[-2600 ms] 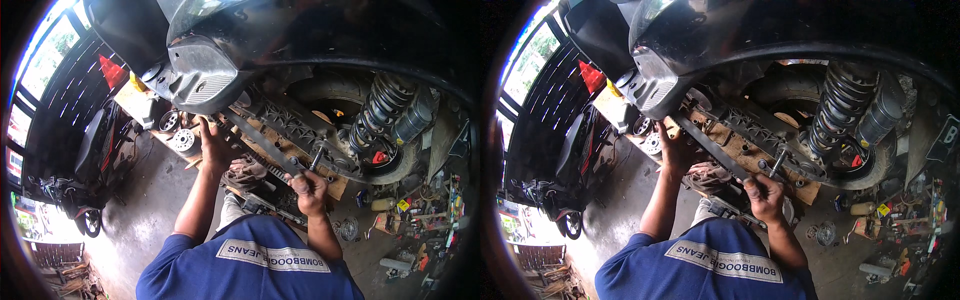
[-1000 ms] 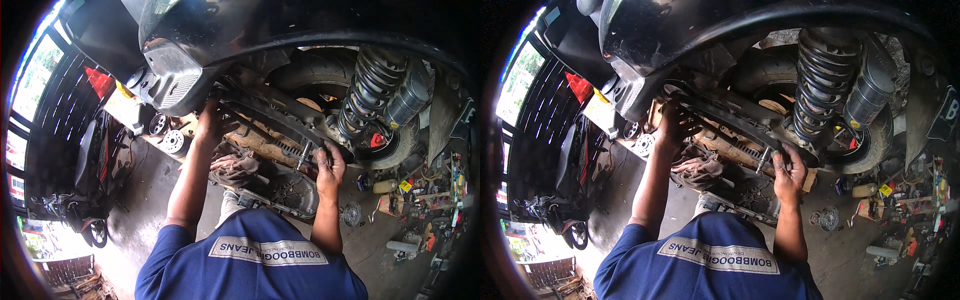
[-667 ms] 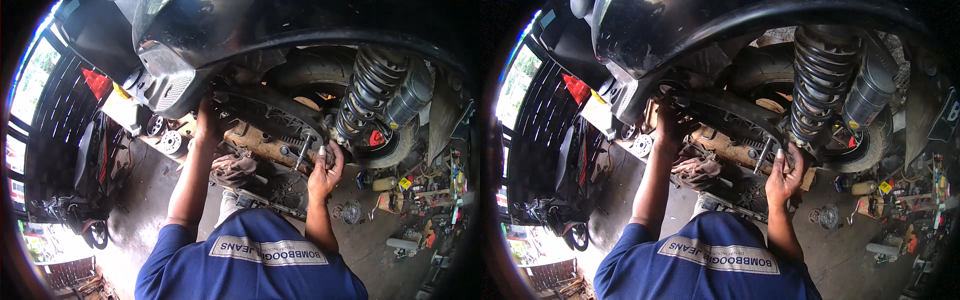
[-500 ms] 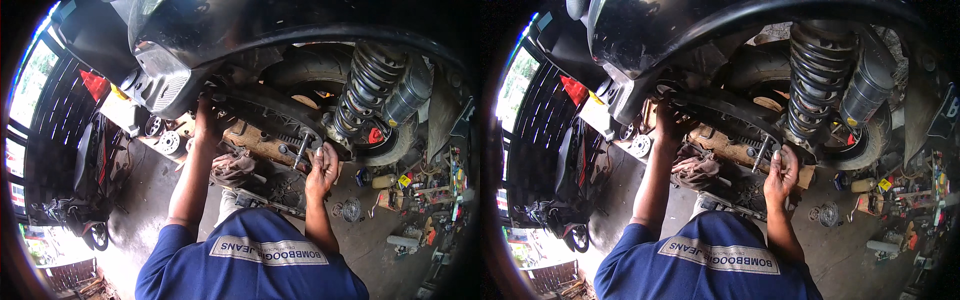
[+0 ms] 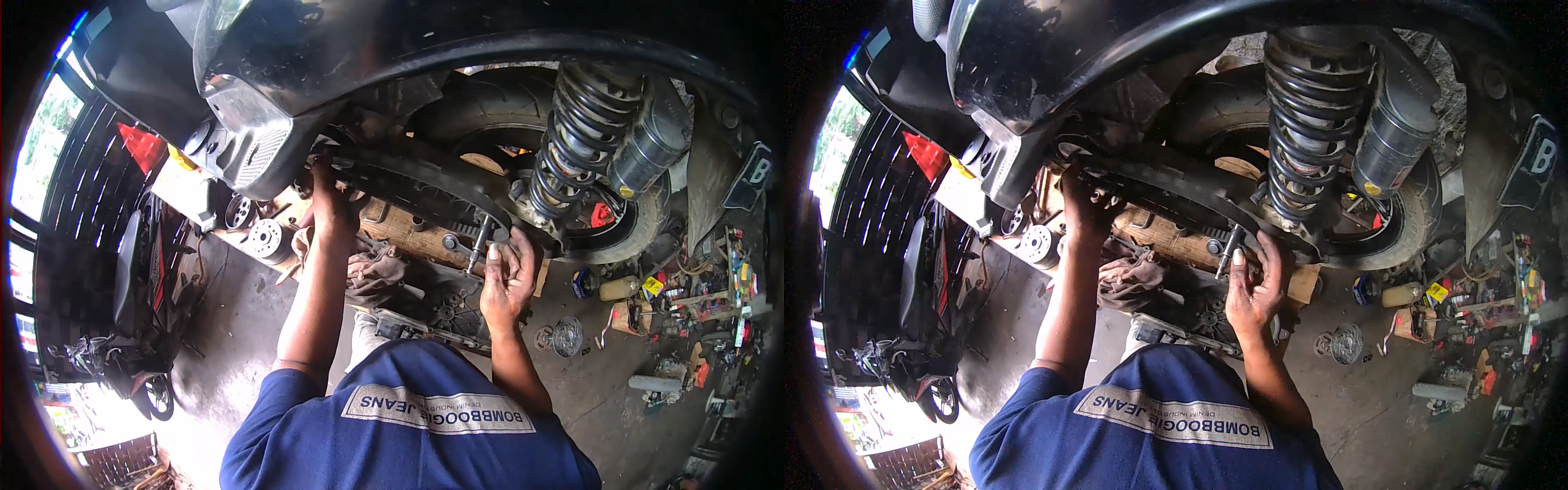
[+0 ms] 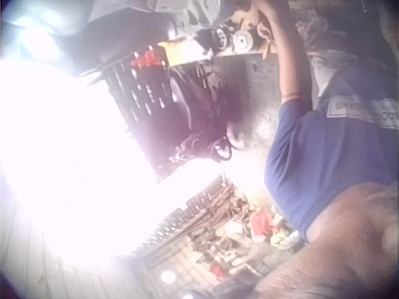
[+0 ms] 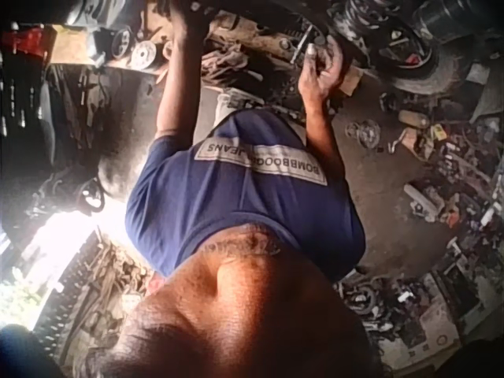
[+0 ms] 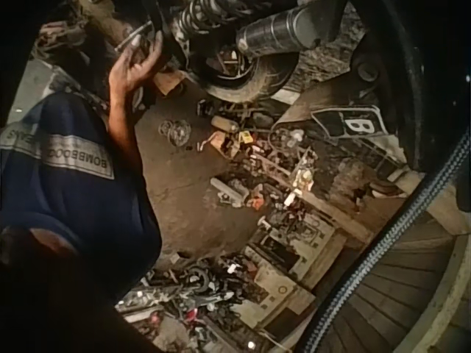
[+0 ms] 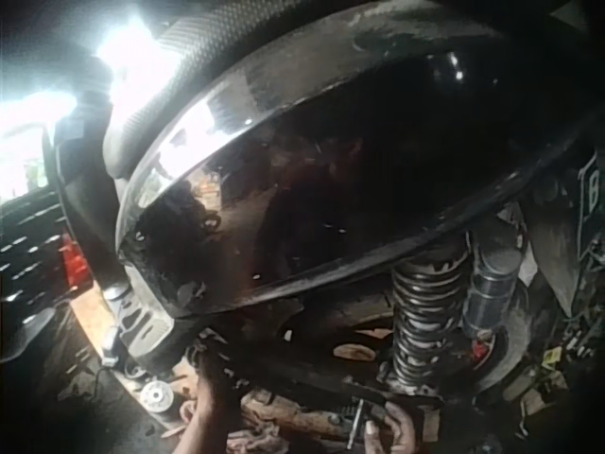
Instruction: The person works on the rear wheel and suspension assembly of a motorcycle in a workshop. They use a screwdriver to loosen and remove bolts from the rear shock absorber and swingarm area. The person also handles a metal gear and a rubber belt, placing them on the workbench and then manipulating them near the engine area.
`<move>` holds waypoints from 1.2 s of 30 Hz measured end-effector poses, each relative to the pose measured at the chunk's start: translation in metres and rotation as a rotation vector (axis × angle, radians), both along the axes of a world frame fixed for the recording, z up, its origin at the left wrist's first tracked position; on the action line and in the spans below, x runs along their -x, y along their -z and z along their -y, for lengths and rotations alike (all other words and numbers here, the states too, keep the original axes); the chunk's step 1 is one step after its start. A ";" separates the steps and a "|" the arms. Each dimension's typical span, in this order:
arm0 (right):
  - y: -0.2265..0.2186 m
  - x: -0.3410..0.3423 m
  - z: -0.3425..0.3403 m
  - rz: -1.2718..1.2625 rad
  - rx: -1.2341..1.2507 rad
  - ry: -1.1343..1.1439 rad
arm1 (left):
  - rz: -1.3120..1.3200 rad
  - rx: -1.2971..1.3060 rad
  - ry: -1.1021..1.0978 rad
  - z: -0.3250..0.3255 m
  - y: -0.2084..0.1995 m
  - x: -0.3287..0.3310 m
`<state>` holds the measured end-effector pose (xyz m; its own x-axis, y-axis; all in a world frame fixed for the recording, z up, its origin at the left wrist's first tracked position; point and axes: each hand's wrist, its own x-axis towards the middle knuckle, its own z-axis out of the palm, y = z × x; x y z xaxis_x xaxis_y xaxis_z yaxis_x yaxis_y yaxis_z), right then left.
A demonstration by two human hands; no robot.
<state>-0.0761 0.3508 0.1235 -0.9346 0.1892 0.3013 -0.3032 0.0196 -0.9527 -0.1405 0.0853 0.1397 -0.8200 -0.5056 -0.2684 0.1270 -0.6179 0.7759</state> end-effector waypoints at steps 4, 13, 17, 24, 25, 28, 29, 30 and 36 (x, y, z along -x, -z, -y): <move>-0.019 0.006 -0.001 -0.303 -0.516 0.134 | -0.007 0.030 0.015 0.002 0.004 0.002; -0.048 0.022 0.024 -0.544 -0.967 0.122 | -0.006 0.032 0.042 0.007 0.012 -0.003; -0.043 0.028 0.037 -0.483 -1.073 0.106 | -0.027 0.033 0.035 0.009 0.018 -0.001; -0.027 0.026 0.045 -0.543 -0.992 0.265 | 0.006 0.089 0.031 0.007 0.014 -0.002; -0.027 0.026 0.043 -0.508 -1.029 0.266 | 0.039 0.099 0.012 0.006 0.011 -0.002; -0.027 0.029 0.041 -0.488 -1.064 0.276 | 0.055 0.123 0.002 0.003 0.004 -0.003; -0.028 0.029 0.040 -0.509 -1.047 0.272 | 0.052 0.126 0.009 0.003 0.002 -0.003; -0.028 0.029 0.040 -0.508 -1.042 0.265 | 0.049 0.130 0.017 0.002 0.000 -0.004; -0.030 0.028 0.041 -0.469 -1.056 0.255 | -0.005 0.089 0.077 0.003 0.002 -0.005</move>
